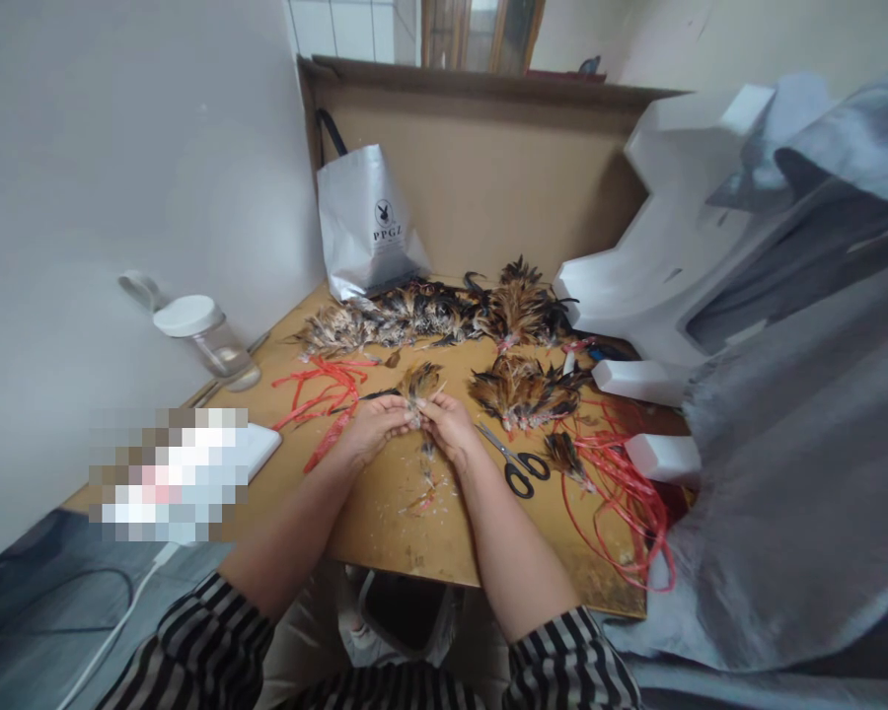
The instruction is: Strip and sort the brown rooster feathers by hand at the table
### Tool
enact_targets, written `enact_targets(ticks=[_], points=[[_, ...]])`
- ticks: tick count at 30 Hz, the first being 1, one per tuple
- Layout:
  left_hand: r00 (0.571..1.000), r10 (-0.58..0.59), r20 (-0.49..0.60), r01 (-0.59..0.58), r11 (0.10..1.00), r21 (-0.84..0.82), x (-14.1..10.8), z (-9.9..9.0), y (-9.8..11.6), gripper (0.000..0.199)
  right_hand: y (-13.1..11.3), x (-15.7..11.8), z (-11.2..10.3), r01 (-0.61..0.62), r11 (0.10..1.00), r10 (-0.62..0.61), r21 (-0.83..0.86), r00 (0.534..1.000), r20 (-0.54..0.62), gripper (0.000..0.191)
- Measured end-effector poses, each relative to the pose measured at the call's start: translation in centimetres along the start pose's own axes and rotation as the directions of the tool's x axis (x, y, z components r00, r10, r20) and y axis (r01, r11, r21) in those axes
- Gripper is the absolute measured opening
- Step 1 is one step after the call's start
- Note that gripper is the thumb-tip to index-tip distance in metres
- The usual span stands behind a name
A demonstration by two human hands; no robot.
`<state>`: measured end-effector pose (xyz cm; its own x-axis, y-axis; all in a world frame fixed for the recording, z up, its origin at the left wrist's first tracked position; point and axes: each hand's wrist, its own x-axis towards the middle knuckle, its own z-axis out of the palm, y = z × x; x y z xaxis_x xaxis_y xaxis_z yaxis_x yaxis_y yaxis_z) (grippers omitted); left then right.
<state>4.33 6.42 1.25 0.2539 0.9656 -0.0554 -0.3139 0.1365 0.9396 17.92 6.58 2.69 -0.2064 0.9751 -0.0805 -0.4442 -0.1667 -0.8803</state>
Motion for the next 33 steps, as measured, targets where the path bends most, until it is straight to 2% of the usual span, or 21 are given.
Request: enact_targets(ticks=[3, 6, 9, 14, 20, 22, 24, 28, 33], points=[[1.0, -0.003, 0.021, 0.003, 1.0, -0.013, 0.0, -0.1, 0.0, 0.033, -0.1, 0.0, -0.1, -0.013, 1.0, 0.013, 0.017, 1.0, -0.005, 0.03], [0.998, 0.03, -0.059, -0.026, 0.998, 0.064, 0.3, 0.0, -0.1, 0.032, 0.0, 0.1, 0.0, 0.008, 0.999, -0.012, -0.045, 0.997, -0.077, 0.03], [0.989, 0.067, -0.131, -0.054, 0.993, 0.103, 0.4, 0.2, -0.2, 0.03, 0.1, 0.1, 0.1, 0.015, 0.992, -0.027, -0.125, 0.995, -0.095, 0.03], [0.976, 0.114, -0.184, -0.094, 0.989, 0.116, 0.4, 0.3, -0.1, 0.029, 0.5, 0.3, -0.4, 0.074, 0.948, -0.119, -0.311, 0.985, -0.126, 0.029], [0.973, 0.133, -0.189, -0.104, 0.983, 0.154, 0.6, 0.1, -0.3, 0.027, 0.6, 0.4, -1.0, 0.216, 0.851, -0.261, -0.478, 0.965, -0.03, 0.026], [0.977, 0.123, -0.173, -0.1, 0.986, 0.136, 0.6, 0.1, -0.2, 0.029, 0.5, 0.3, -0.7, 0.239, 0.853, -0.262, -0.463, 0.965, 0.014, 0.024], [0.982, 0.116, -0.152, -0.099, 0.989, 0.113, 0.5, 0.0, -0.2, 0.03, 0.4, 0.1, -0.4, 0.217, 0.894, -0.225, -0.393, 0.974, 0.025, 0.023], [0.984, 0.108, -0.139, -0.095, 0.991, 0.094, 0.4, -0.1, -0.2, 0.031, 0.8, 0.3, -0.1, 0.154, 0.958, -0.16, -0.243, 0.987, -0.005, 0.025], [0.979, 0.125, -0.159, -0.109, 0.989, 0.104, 0.7, 0.0, -0.3, 0.033, 1.0, 0.6, -0.2, 0.159, 0.957, -0.177, -0.243, 0.983, -0.054, 0.025]])
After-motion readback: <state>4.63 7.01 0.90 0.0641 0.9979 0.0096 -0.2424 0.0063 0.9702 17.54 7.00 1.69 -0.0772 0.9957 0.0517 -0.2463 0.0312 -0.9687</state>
